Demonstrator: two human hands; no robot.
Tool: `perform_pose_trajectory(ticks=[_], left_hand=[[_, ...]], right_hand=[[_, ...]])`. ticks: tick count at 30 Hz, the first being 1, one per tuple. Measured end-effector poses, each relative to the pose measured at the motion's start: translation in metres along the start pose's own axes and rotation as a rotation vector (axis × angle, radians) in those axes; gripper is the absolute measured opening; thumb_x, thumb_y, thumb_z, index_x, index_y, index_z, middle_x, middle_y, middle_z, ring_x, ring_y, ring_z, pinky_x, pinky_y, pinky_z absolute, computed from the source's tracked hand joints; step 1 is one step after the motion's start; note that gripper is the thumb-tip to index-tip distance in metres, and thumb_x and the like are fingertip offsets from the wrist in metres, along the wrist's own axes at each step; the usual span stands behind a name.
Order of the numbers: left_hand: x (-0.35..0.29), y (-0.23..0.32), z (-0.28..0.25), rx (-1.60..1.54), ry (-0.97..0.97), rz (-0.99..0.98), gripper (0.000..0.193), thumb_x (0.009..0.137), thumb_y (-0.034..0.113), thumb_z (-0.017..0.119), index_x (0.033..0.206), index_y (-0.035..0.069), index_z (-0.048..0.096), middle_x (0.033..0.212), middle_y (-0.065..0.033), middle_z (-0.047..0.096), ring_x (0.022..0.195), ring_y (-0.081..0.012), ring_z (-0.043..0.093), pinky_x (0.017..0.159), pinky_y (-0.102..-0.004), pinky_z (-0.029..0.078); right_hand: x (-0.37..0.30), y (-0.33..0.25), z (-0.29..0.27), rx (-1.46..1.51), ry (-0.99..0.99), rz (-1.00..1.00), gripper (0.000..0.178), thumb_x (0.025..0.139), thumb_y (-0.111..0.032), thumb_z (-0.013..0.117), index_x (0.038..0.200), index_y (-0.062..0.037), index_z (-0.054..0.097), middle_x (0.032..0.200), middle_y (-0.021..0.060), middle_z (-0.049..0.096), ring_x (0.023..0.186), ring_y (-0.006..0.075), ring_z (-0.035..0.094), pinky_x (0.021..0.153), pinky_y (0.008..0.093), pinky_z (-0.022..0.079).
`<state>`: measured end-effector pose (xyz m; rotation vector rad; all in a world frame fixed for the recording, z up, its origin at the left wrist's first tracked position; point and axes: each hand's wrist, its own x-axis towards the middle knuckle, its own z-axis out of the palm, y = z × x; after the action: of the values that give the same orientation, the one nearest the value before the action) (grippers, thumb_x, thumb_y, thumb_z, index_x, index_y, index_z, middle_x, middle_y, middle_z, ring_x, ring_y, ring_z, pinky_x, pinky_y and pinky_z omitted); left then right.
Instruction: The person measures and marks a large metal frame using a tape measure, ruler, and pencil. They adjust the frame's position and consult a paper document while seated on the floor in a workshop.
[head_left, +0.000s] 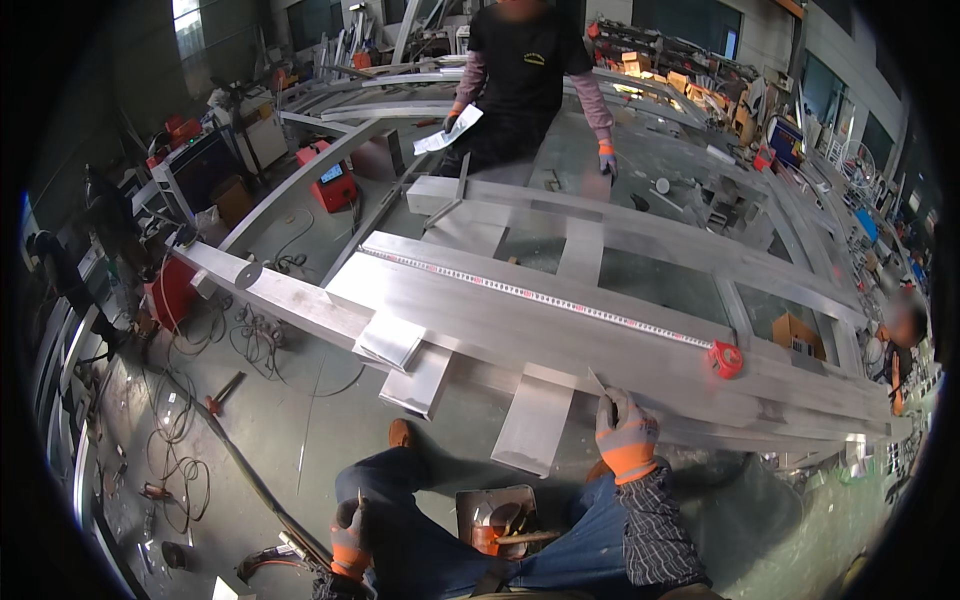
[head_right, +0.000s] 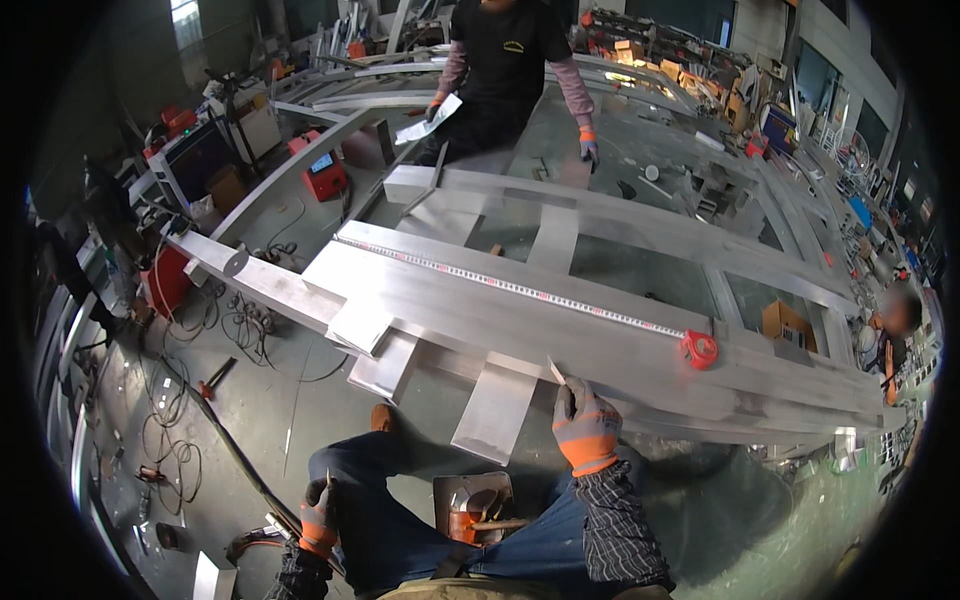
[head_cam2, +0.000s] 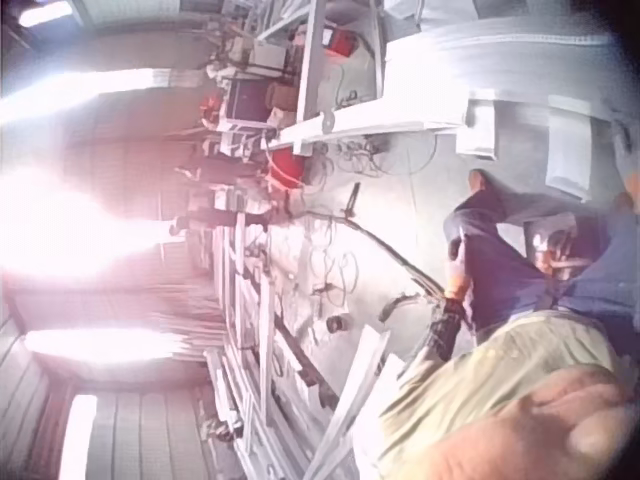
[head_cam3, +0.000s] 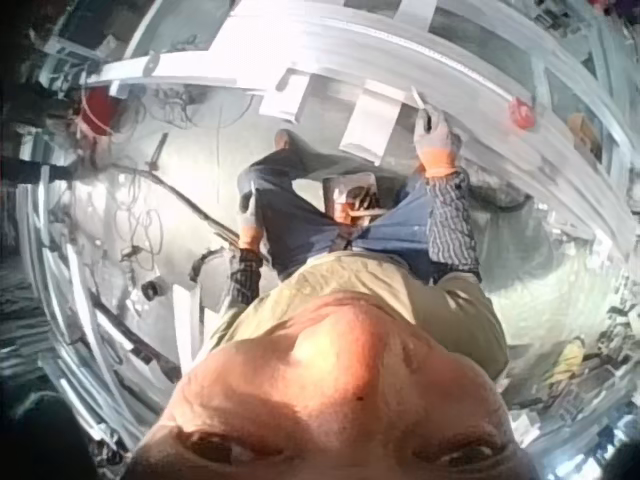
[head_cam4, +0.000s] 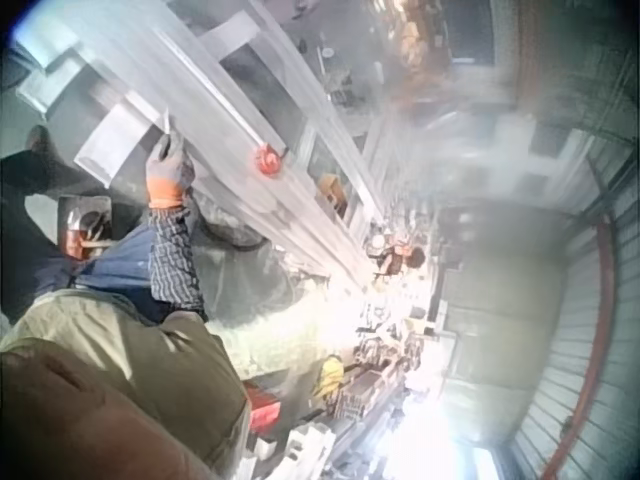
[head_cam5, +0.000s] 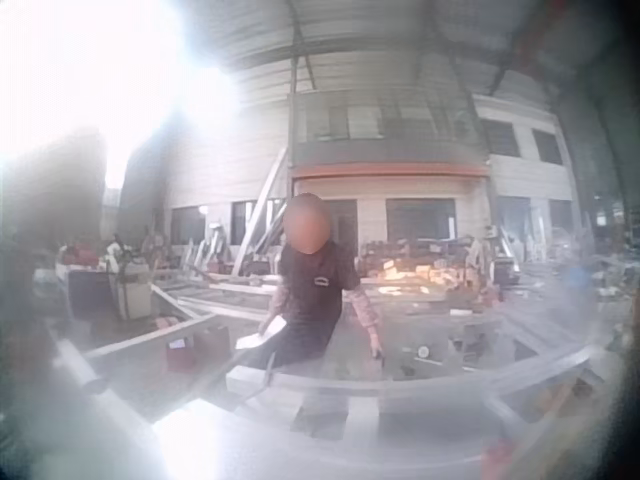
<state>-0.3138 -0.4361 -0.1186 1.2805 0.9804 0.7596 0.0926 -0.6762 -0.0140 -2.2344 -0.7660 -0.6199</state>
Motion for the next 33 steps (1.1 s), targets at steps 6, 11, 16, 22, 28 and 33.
perform_pose_trajectory(ticks=[6, 11, 16, 22, 28, 33], left_hand=[[-0.005, 0.003, -0.003, 0.09, 0.004, 0.009, 0.019, 0.102, 0.016, 0.068, 0.107, -0.001, 0.07, 0.089, -0.0042, 0.071, 0.084, -0.0104, 0.064, 0.077, -0.0269, 0.052], [0.0, -0.004, 0.0, 0.044, 0.051, 0.032, 0.019, 0.1, 0.019, 0.071, 0.104, 0.001, 0.072, 0.085, 0.0003, 0.069, 0.078, -0.0082, 0.059, 0.068, -0.0261, 0.048], [-0.007, 0.008, 0.004, 0.07, 0.054, 0.039, 0.02, 0.1, 0.02, 0.071, 0.104, 0.001, 0.071, 0.085, 0.0002, 0.069, 0.078, -0.0085, 0.059, 0.07, -0.0267, 0.048], [-0.002, -0.006, -0.004, -0.003, 0.062, -0.032, 0.019, 0.1, 0.021, 0.071, 0.103, 0.002, 0.071, 0.082, 0.0012, 0.068, 0.071, -0.0069, 0.057, 0.062, -0.0254, 0.047], [-0.007, 0.007, 0.005, 0.083, 0.047, 0.069, 0.019, 0.101, 0.02, 0.07, 0.104, 0.001, 0.071, 0.083, 0.0016, 0.068, 0.075, -0.0065, 0.058, 0.065, -0.0251, 0.048], [-0.004, -0.001, -0.003, 0.076, 0.051, 0.029, 0.019, 0.101, 0.019, 0.07, 0.105, 0.001, 0.07, 0.085, 0.001, 0.068, 0.076, -0.0068, 0.058, 0.068, -0.025, 0.048]], right_hand=[[-0.002, 0.0, 0.002, 0.031, -0.08, 0.06, 0.019, 0.093, -0.022, 0.069, 0.107, -0.0091, 0.073, 0.09, 0.0166, 0.076, 0.081, 0.0399, 0.072, 0.074, 0.0478, 0.057], [-0.001, -0.002, 0.005, 0.078, -0.036, 0.05, 0.023, 0.093, -0.023, 0.069, 0.111, -0.0101, 0.074, 0.095, 0.0174, 0.076, 0.085, 0.0406, 0.072, 0.077, 0.0481, 0.057], [-0.007, 0.005, 0.011, 0.028, -0.083, 0.107, 0.023, 0.093, -0.024, 0.068, 0.111, -0.0111, 0.075, 0.092, 0.0188, 0.076, 0.084, 0.041, 0.072, 0.076, 0.0495, 0.057], [-0.01, 0.008, 0.015, 0.01, -0.043, 0.087, 0.022, 0.093, -0.024, 0.068, 0.11, -0.0111, 0.075, 0.09, 0.0179, 0.076, 0.081, 0.0418, 0.072, 0.074, 0.0497, 0.057], [-0.01, 0.007, 0.018, -0.003, -0.014, 0.077, 0.018, 0.093, -0.022, 0.071, 0.104, -0.0082, 0.073, 0.083, 0.0182, 0.074, 0.078, 0.0405, 0.072, 0.072, 0.0472, 0.056], [-0.011, 0.008, 0.021, 0.012, -0.023, 0.085, 0.022, 0.094, -0.023, 0.068, 0.11, -0.0089, 0.075, 0.086, 0.0184, 0.075, 0.079, 0.0415, 0.071, 0.071, 0.0495, 0.057]])
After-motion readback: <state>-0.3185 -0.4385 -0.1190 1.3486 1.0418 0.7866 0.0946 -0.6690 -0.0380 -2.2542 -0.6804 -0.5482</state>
